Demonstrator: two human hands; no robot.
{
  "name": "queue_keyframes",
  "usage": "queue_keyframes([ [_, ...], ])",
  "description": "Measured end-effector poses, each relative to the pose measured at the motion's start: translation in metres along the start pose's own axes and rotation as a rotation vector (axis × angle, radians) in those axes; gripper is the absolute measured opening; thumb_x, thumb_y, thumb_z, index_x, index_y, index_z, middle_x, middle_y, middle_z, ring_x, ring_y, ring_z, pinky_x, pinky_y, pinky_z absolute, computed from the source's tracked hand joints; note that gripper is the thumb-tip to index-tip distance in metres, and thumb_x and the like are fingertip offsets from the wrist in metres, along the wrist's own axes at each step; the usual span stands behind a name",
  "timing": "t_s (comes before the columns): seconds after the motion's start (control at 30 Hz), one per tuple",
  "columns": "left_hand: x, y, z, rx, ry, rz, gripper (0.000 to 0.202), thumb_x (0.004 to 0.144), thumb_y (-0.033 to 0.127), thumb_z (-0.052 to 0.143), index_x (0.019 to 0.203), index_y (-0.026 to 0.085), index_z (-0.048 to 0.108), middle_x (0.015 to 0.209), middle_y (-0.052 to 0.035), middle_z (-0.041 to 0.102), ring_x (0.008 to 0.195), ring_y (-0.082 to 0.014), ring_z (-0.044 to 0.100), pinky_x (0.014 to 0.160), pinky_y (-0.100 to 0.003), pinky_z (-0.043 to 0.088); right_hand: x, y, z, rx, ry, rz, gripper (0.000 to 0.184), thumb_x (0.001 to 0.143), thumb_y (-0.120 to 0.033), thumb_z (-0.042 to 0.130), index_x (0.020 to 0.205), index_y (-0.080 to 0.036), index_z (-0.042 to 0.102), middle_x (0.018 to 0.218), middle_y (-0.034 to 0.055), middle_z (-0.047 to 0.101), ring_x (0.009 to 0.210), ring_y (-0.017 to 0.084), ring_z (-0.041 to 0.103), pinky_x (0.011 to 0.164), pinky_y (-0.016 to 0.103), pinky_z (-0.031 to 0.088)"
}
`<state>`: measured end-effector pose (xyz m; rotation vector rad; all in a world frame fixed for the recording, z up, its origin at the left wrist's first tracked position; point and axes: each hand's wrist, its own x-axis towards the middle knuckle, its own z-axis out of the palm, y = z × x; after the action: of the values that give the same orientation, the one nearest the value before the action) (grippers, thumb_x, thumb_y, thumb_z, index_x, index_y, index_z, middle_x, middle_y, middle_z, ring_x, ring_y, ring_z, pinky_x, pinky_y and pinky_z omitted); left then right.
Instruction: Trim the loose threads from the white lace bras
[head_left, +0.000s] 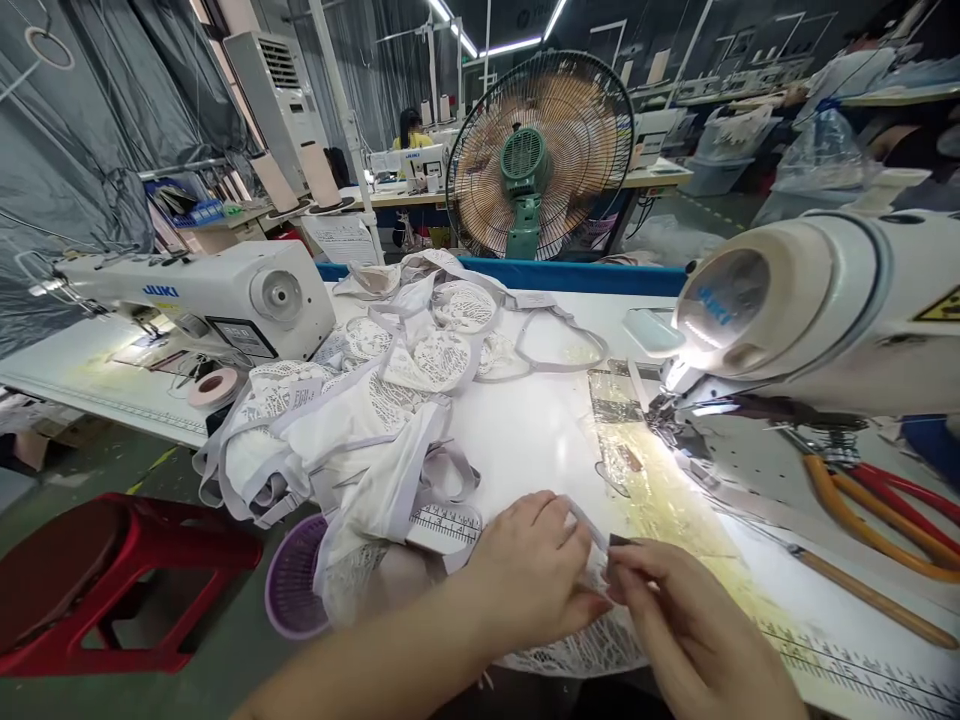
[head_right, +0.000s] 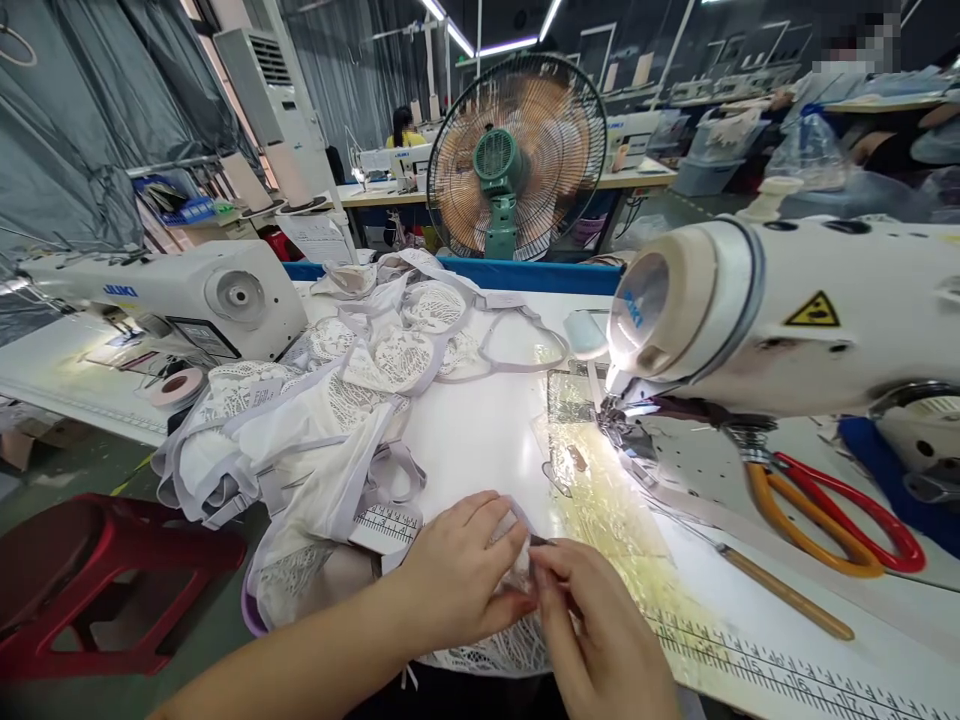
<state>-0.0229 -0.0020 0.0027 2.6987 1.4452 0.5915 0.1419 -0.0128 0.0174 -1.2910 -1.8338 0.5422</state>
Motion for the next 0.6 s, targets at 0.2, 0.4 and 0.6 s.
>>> queue_keyframes([
  [0.2, -0.003, -0.002, -0.011, 0.009, -0.116, 0.026, 0.063, 0.084, 0.059, 0.043, 0.128, 0.014, 0.043, 0.135, -0.017, 0.043, 0.126, -0.0287, 0.037, 0.102, -0.042, 0.036, 0.001, 0.026, 0.013, 0.069, 0.057, 0.294, 0.055, 0.083, -0.045, 0.05, 0.132, -0.023, 0.038, 0.093, 0.0045, 0.066, 0.073, 0.017, 0.067, 0.063, 0.028, 0.055],
  [0.4, -0.003, -0.003, -0.013, 0.003, -0.153, 0.025, 0.068, 0.079, 0.063, 0.048, 0.128, 0.016, 0.044, 0.137, -0.0174, 0.04, 0.127, -0.029, 0.036, 0.103, -0.043, 0.034, 0.029, 0.028, 0.002, -0.092, -0.1, 0.056, 0.023, 0.085, -0.037, 0.047, 0.092, -0.022, 0.063, 0.09, 0.0057, 0.069, 0.076, 0.018, 0.067, 0.065, 0.028, 0.055],
  [0.6, 0.0, -0.008, -0.016, -0.014, -0.201, 0.046, 0.07, 0.076, 0.065, 0.051, 0.127, 0.016, 0.047, 0.138, -0.0185, 0.039, 0.127, -0.0306, 0.037, 0.101, -0.043, 0.035, 0.046, 0.023, 0.003, -0.462, -0.206, -0.08, 0.026, 0.086, -0.032, 0.04, 0.095, -0.025, 0.063, 0.083, 0.0032, 0.067, 0.057, 0.015, 0.062, 0.042, 0.024, 0.043],
])
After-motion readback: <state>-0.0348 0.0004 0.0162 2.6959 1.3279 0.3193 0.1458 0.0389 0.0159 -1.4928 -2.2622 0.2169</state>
